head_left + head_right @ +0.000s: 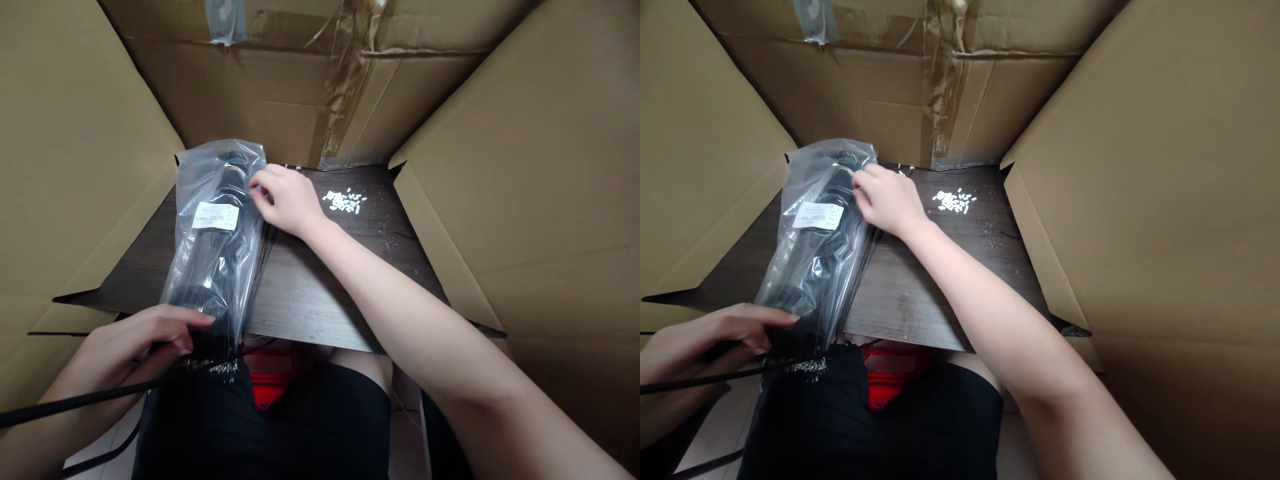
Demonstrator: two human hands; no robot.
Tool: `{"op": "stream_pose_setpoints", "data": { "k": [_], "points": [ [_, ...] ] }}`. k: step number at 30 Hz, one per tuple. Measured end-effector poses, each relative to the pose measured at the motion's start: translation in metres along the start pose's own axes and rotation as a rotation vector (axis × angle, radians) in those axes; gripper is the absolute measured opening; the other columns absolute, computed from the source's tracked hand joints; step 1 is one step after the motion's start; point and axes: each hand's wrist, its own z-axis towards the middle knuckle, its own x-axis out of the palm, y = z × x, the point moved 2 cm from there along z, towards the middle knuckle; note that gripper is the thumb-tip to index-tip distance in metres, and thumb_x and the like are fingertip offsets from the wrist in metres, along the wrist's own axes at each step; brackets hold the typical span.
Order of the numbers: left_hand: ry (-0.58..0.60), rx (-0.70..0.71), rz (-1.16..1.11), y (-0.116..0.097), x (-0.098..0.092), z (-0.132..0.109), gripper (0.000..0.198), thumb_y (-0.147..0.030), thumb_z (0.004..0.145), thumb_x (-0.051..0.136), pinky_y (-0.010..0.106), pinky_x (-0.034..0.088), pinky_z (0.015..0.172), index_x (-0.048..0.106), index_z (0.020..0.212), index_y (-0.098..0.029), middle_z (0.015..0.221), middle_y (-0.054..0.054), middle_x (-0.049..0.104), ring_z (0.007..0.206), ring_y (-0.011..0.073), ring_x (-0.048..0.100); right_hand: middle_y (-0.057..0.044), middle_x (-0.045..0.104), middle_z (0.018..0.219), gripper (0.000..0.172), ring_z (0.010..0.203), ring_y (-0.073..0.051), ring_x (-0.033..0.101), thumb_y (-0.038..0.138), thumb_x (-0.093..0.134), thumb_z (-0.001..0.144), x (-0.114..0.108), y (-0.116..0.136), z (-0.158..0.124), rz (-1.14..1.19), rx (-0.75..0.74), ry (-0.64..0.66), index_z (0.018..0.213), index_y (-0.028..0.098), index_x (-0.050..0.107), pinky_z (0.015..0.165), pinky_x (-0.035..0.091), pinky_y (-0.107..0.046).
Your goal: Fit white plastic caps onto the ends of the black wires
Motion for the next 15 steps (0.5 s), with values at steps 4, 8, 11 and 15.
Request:
{"op": "stream_pose_setpoints", "data": {
  "k": [4, 8, 11, 15],
  "points": [
    [0.008, -0.002, -0.027, 0.002, 0.000, 0.002, 0.020, -0.013, 0.096, 0.052, 0.021, 0.060, 0.078, 0.063, 0.081, -0.020, 0.097, 0.002, 0.080, 0.089, 0.0148, 0.076, -0.011, 0.067, 0.123, 0.035, 0.110, -0.028, 0.058, 0.046, 0.051, 0.102, 0.003, 0.046, -0.010, 0.097, -0.264, 0.107, 0.116, 0.021, 0.071, 0.089, 0.049, -0.041],
    [-0.027, 0.029, -0.002, 0.002, 0.000, 0.004, 0.019, -0.008, 0.094, 0.056, 0.016, 0.060, 0.078, 0.064, 0.089, -0.024, 0.093, -0.006, 0.079, 0.084, 0.0106, 0.077, -0.009, 0.064, 0.139, 0.037, 0.125, -0.032, 0.053, 0.046, 0.048, 0.103, 0.010, 0.072, -0.020, 0.160, -0.403, 0.178, 0.126, 0.026, 0.069, 0.098, 0.044, -0.049],
    [-0.077, 0.041, 0.024, 0.001, 0.000, 0.004, 0.020, -0.011, 0.091, 0.062, 0.014, 0.059, 0.078, 0.070, 0.097, -0.029, 0.099, -0.007, 0.079, 0.088, 0.0096, 0.076, -0.010, 0.064, 0.141, 0.040, 0.133, -0.034, 0.050, 0.051, 0.049, 0.102, 0.013, 0.080, -0.025, 0.215, -0.445, 0.182, 0.122, 0.025, 0.071, 0.107, 0.037, -0.054],
    [-0.173, 0.004, 0.065, 0.002, 0.002, 0.005, 0.012, -0.027, 0.091, 0.068, 0.018, 0.061, 0.076, 0.079, 0.086, -0.028, 0.094, -0.003, 0.080, 0.082, 0.0125, 0.076, -0.014, 0.063, 0.144, 0.050, 0.138, -0.036, 0.048, 0.063, 0.056, 0.096, 0.018, 0.085, -0.029, 0.266, -0.503, 0.185, 0.121, 0.023, 0.072, 0.114, 0.026, -0.060]
  ]
}}
